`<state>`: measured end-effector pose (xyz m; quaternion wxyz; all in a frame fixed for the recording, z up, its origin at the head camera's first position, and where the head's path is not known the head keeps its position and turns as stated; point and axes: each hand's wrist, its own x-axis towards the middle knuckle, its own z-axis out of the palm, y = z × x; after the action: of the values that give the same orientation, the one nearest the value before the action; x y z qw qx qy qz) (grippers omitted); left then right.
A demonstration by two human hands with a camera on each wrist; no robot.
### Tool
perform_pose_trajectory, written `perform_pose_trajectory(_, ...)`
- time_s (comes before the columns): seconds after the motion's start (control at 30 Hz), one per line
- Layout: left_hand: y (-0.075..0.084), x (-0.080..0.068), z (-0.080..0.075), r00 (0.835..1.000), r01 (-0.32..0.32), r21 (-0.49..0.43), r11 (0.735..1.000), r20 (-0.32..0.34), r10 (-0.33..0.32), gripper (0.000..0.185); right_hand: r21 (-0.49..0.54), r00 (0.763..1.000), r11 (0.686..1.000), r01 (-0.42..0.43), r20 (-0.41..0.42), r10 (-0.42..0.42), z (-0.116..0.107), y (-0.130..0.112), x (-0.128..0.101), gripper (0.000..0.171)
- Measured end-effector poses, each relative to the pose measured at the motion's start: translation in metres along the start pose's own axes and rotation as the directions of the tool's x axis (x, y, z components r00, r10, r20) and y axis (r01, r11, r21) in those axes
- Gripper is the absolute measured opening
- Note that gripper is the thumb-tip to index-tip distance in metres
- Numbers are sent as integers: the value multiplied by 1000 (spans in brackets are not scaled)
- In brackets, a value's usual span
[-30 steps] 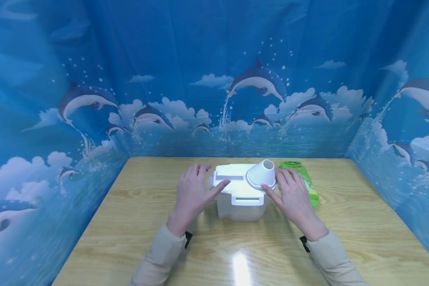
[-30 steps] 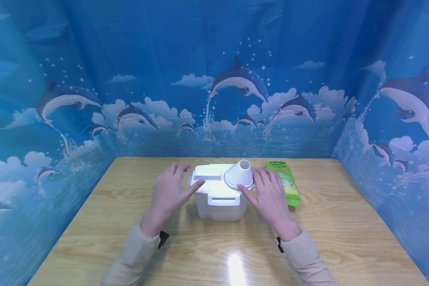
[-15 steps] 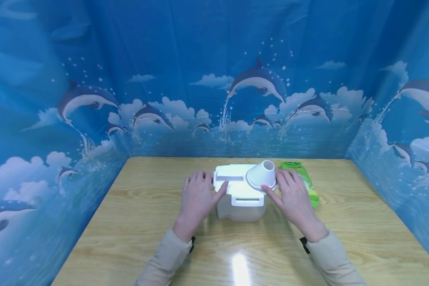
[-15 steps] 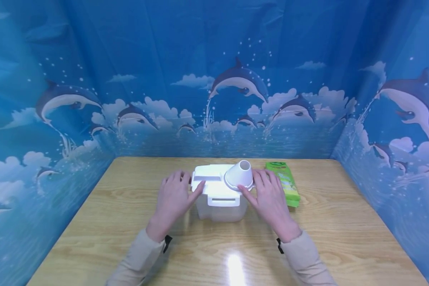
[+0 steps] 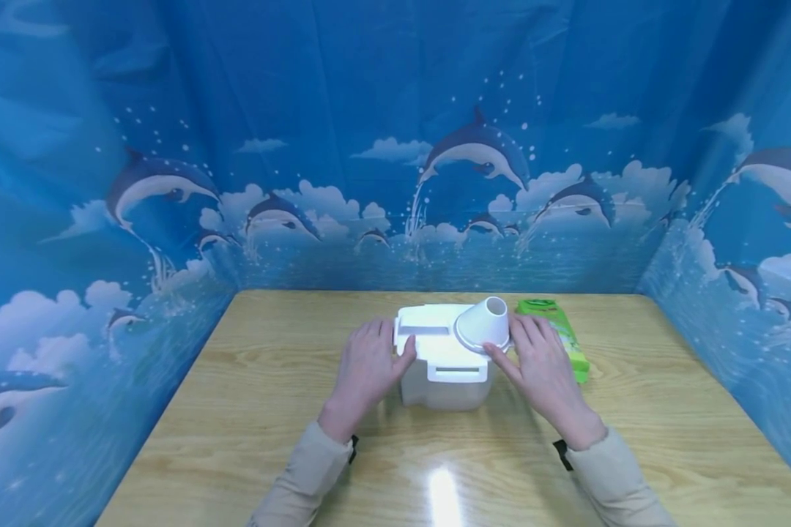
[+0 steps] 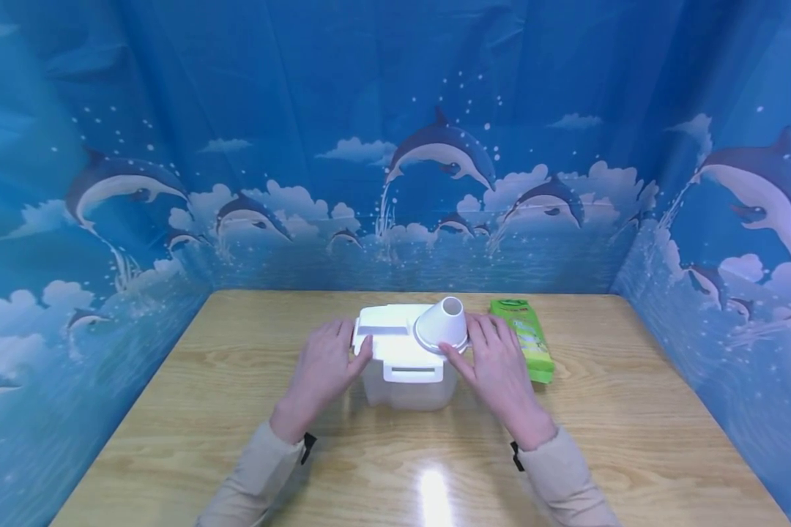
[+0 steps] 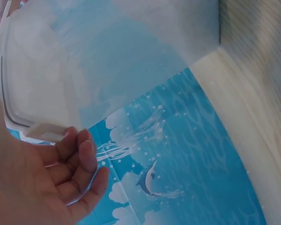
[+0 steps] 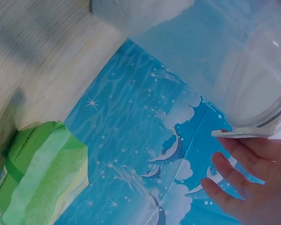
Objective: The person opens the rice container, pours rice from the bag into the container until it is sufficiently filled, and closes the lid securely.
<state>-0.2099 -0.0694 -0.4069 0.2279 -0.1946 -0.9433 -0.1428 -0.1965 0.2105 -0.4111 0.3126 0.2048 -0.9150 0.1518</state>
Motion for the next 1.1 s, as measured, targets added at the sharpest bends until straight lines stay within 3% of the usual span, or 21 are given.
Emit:
perform_pose_trajectory(0.43,-3,1,5,998,-57,-46,997,-32,55,39,8,1000,1000,8,-4,-8,1,-1,0,73)
perform_pose_trajectory(0.7,-1,0,4,1000,3,-69,998,11,-2,45,1,1000,1000,4,7,-4,0,0,-1,71)
perform_pose_trajectory(0.87,3,-1,2,995,100,-60,993,33,-98,56,0,1000,1000,-1,17,1,-1,0,0,69)
perform_pose_trajectory(1.0,7,-1,-1,990,138,-33,990,-7,-138,64,-2,1000,1000,-4,21,4,-1,0,0,68)
perform_pose_trajectory(1.1,9,1,-3,994,78,5,997,-78,-77,61,-2,1000,1000,-7,21,7,-2,0,0,68)
